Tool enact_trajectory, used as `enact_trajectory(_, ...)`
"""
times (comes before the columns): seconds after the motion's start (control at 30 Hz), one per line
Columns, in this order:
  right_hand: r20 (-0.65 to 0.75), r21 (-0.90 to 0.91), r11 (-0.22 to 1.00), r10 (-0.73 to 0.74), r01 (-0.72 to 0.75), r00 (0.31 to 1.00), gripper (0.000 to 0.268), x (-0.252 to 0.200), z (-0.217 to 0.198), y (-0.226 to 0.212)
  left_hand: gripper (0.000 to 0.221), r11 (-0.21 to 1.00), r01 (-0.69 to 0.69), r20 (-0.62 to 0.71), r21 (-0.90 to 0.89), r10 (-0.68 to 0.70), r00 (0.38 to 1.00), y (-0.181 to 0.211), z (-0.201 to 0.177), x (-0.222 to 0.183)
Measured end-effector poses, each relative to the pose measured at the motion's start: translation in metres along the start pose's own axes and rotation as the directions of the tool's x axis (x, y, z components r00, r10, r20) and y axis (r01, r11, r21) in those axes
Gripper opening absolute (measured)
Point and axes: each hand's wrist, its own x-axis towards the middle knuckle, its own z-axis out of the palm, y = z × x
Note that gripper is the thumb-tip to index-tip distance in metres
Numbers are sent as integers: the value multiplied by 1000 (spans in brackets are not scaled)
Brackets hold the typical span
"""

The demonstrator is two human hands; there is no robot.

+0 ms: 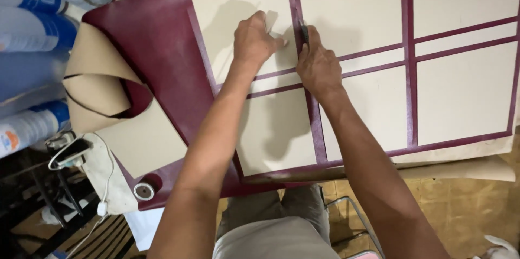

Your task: Cutting and folding large sheets of printed material using a utility knife and straight edge on a production table.

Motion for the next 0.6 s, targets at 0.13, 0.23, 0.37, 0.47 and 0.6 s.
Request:
enact_trajectory(0.13,-63,-42,999,-18,15,998,47,2,8,9,50,981,157,78,-111,-149,986,-7,7,4)
enact_trajectory(0.23,-46,-17,1000,-13,13,999,47,-1,8,12,57,995,38,-7,-89,-38,999,-22,15,20)
enact_trajectory(0.37,-77,-15,998,-65,64,995,48,-18,18,26,53,996,76,34,-57,-74,997,-17,12,17)
enact_trajectory(0.47,-50,-42,999,-23,21,998,50,-36,23,34,53,994,102,57,-46,-100,993,-15,13,16)
enact_trajectory(0.6,-60,49,999,-21,24,998,50,-58,24,37,58,996,89,42,-3,-89,995,-24,20,28)
